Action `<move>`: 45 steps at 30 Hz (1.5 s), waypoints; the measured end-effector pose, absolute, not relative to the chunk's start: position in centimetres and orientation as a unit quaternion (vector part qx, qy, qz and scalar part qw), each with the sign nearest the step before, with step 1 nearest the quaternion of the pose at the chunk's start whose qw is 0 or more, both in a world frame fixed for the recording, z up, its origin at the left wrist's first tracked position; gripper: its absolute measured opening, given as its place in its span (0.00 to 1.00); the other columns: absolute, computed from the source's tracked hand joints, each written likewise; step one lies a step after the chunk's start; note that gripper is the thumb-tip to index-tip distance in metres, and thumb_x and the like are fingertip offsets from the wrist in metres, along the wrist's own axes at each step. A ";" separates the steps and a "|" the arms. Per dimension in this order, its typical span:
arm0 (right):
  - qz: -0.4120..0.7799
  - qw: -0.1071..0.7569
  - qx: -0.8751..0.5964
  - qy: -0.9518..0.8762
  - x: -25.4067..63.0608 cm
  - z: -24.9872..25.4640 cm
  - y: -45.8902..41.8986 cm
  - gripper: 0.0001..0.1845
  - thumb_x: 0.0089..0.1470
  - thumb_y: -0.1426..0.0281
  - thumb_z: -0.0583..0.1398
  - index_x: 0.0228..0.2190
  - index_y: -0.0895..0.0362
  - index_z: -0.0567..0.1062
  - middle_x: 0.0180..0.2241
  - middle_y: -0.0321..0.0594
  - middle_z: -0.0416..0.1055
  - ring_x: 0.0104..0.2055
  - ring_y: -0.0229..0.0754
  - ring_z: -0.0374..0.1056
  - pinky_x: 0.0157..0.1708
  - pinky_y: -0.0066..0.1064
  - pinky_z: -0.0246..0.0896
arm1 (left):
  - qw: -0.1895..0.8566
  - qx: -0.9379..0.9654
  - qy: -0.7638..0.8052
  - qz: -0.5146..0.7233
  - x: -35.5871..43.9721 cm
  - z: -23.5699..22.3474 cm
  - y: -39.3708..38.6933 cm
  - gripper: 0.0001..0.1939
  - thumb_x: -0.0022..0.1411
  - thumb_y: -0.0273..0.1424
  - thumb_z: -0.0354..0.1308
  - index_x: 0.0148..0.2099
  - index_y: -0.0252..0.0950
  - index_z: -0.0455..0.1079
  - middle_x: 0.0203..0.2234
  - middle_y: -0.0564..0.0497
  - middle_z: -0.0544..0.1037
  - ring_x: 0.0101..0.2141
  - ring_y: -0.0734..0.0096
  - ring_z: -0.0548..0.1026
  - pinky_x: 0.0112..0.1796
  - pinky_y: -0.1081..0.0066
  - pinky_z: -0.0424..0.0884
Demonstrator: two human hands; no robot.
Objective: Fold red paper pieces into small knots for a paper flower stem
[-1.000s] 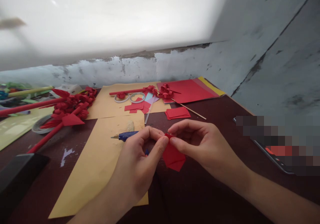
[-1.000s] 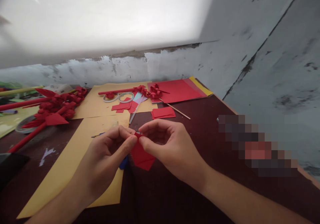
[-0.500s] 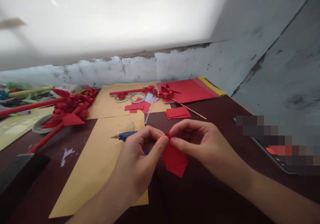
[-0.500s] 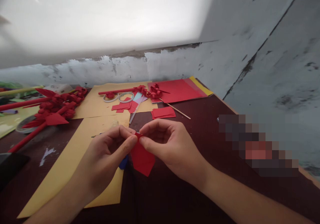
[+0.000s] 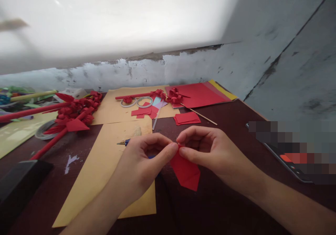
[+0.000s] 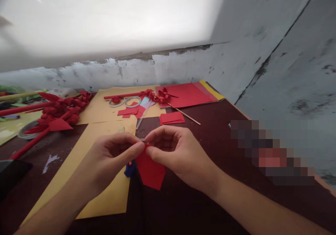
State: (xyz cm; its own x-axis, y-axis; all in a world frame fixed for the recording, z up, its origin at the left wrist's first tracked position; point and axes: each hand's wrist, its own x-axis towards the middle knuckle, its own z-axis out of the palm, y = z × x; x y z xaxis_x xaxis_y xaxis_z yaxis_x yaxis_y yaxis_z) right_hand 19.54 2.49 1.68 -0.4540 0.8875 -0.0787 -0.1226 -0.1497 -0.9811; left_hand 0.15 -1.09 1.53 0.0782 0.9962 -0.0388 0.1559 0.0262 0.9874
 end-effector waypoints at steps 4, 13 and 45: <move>0.670 0.367 -0.358 -0.536 19.6 1.5 2.6 0.13 0.46 0.78 0.76 0.34 0.54 0.84 0.34 0.33 0.82 0.38 0.35 0.77 0.40 0.21 0.72 | 0.466 0.563 0.532 0.428 0.2 1.2 -1.1 0.09 0.65 0.36 0.67 0.33 0.40 0.84 0.26 0.54 0.83 0.28 0.75 0.78 0.27 0.79 0.69; 0.666 0.360 -0.353 -0.550 19.7 1.4 2.6 0.09 0.50 0.77 0.74 0.34 0.54 0.85 0.34 0.33 0.82 0.37 0.35 0.77 0.39 0.20 0.71 | 0.380 0.581 0.562 0.449 0.2 1.2 -1.5 0.07 0.63 0.32 0.67 0.35 0.42 0.87 0.26 0.54 0.84 0.26 0.74 0.78 0.25 0.79 0.69; 0.632 0.392 -0.373 -0.555 19.6 1.5 2.3 0.05 0.54 0.70 0.74 0.34 0.54 0.85 0.35 0.34 0.83 0.37 0.35 0.79 0.39 0.21 0.74 | 0.570 0.475 0.489 0.457 -0.3 0.7 -0.6 0.07 0.58 0.36 0.75 0.37 0.40 0.87 0.26 0.51 0.84 0.27 0.73 0.75 0.29 0.77 0.69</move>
